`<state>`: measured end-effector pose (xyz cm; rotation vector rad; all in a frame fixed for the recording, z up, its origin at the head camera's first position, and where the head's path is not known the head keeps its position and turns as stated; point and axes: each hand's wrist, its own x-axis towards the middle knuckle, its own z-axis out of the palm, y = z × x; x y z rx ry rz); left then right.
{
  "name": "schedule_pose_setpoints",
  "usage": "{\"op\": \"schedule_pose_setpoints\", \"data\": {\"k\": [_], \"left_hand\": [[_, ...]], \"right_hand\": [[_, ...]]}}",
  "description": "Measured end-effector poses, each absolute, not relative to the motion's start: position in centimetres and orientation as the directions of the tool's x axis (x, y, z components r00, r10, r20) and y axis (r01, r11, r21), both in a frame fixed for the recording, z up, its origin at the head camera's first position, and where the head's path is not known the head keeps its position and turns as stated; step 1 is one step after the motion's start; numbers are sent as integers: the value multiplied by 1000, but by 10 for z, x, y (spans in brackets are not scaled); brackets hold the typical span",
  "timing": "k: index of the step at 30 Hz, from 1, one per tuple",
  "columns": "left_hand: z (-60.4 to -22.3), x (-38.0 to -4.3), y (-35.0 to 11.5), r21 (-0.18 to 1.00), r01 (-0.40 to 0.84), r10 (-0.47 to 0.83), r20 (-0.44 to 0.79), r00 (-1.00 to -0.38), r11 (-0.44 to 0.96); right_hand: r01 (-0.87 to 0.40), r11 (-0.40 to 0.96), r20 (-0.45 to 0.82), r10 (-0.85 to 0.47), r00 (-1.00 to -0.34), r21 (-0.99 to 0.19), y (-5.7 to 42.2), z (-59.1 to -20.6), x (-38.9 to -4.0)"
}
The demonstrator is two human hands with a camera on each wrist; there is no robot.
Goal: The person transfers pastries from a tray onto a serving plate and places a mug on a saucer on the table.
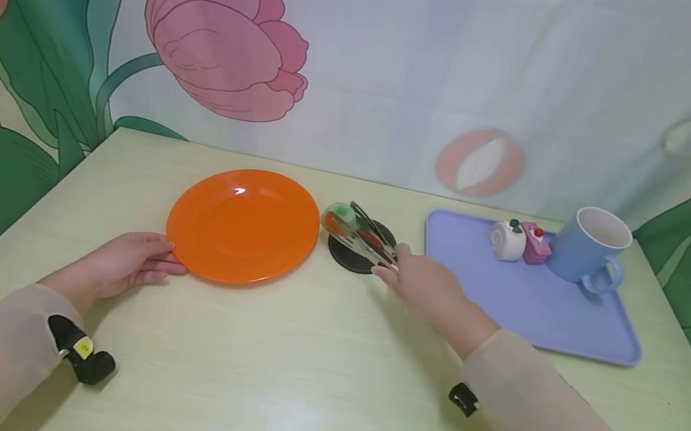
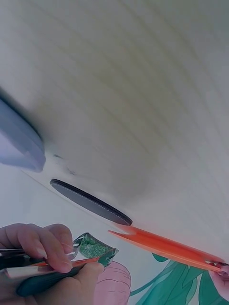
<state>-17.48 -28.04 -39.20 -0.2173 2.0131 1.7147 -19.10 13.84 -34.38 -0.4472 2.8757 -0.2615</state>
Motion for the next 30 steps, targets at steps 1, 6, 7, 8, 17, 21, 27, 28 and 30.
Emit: {"op": "schedule_pose_setpoints", "data": {"k": [1,6,7,8,17,21,27,28,30], "left_hand": [[-392,-175,-280,885,-420,187,-455,-871,201],[-390,-175,-280,883,-424,186,-460,-868,203],[-390,-175,-280,882,-426,186,-461,-868,202],[-391,-175,-279,882,-427,185,-462,-867,202],[-390,-175,-278,874,-433,174,-472,-864,221],[-390,-175,-279,873,-436,174,-474,-863,219],[-391,-175,-279,876,-431,178,-470,-865,217],[-391,-175,-279,876,-430,180,-469,-865,218],[-392,-175,-280,877,-428,185,-468,-864,219]], "right_hand": [[-280,937,-191,-319,-928,-209,137,-344,-191],[-275,938,-204,-317,-926,-209,133,-344,-191],[-274,939,-205,-316,-926,-209,133,-344,-191],[-272,939,-207,-315,-926,-209,132,-344,-191],[-264,944,-214,-304,-928,-198,128,-348,-193],[-268,940,-213,-312,-926,-210,126,-348,-193],[-272,938,-213,-317,-924,-214,124,-346,-191],[-271,938,-214,-316,-924,-215,123,-346,-191],[-272,938,-214,-317,-924,-215,123,-346,-191]]}}
